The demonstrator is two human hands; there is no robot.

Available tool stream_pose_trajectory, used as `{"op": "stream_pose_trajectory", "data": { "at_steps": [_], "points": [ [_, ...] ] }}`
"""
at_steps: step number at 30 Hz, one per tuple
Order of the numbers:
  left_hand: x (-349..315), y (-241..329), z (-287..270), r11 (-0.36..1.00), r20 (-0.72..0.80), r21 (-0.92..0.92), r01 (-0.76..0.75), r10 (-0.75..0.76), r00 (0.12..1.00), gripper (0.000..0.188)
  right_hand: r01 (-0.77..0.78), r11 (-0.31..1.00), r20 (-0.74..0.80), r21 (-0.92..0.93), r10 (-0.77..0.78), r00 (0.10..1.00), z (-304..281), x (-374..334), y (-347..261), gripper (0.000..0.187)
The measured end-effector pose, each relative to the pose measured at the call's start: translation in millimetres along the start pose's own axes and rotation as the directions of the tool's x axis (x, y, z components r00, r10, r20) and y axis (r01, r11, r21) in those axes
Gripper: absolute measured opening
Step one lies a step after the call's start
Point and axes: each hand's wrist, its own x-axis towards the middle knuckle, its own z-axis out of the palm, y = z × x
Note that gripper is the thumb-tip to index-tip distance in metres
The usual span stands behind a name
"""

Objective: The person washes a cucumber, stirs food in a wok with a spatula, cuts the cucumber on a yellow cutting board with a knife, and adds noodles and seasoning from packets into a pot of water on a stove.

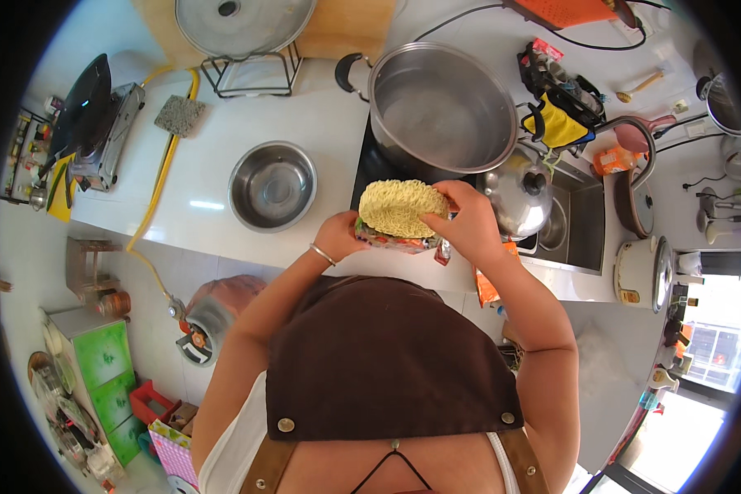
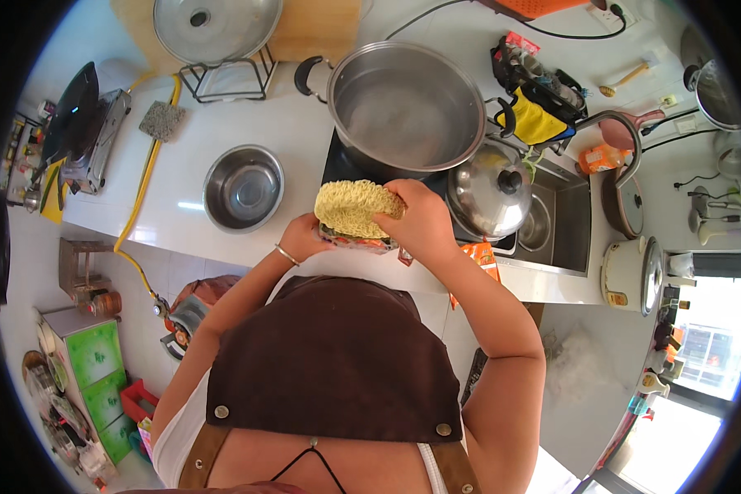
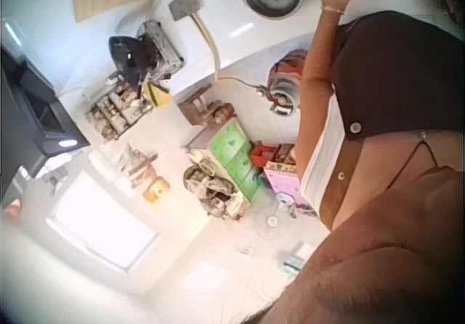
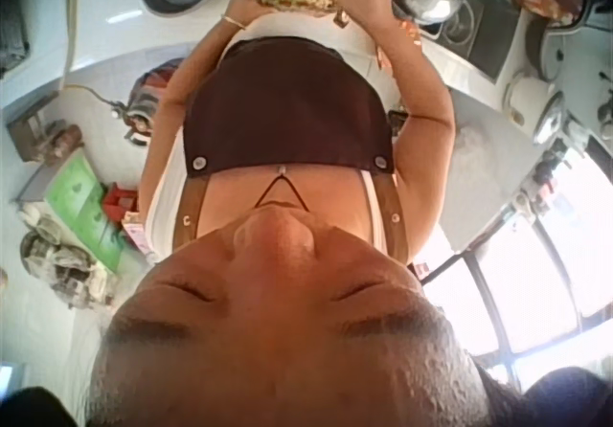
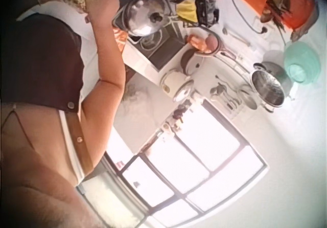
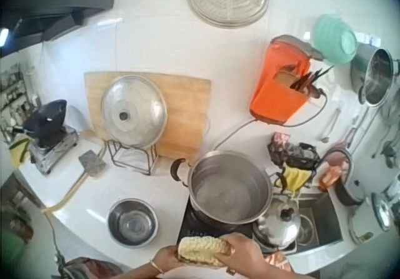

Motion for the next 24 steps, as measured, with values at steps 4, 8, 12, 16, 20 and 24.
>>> {"op": "stream_pose_trajectory", "data": {
  "at_steps": [4, 8, 12, 16, 20, 24],
  "points": [
    [-8.8, 63.0, -40.7, 0.923, -0.023, 0.356, 0.147, -0.148, 0.989, 0.071, -0.187, 0.879, 0.069, 0.439, 0.174, 0.982, -34.6, 22.0, 10.9, 0.036],
    [17.3, 140.1, -92.5, 0.989, -0.335, -0.085, -0.118, 0.083, 0.939, 0.058, -0.296, 0.723, 0.146, 0.625, 0.264, 0.953, -69.9, 54.6, 10.6, 0.033],
    [85.8, 198.3, -125.2, 0.814, -0.361, -0.509, -0.279, 0.092, 0.928, 0.047, -0.342, 0.709, 0.234, 0.616, 0.249, 0.94, -88.1, 92.1, -5.5, 0.03],
    [146.2, 214.2, -136.2, 0.743, -0.051, -0.666, -0.057, 0.031, 0.998, 0.047, -0.284, 0.67, 0.186, 0.685, 0.216, 0.958, -95.4, 117.9, 1.7, 0.031],
    [185.7, 214.0, -117.8, 0.791, -0.045, -0.611, 0.027, -0.068, 0.997, 0.049, -0.206, 0.755, 0.101, 0.623, 0.183, 0.978, -67.0, 158.8, 58.6, 0.045],
    [214.7, 193.5, -107.1, 0.926, -0.154, -0.363, 0.104, -0.17, 0.973, 0.051, -0.352, 0.683, 0.157, 0.64, 0.332, 0.93, -59.1, 171.0, 59.5, 0.046]
  ]
}}
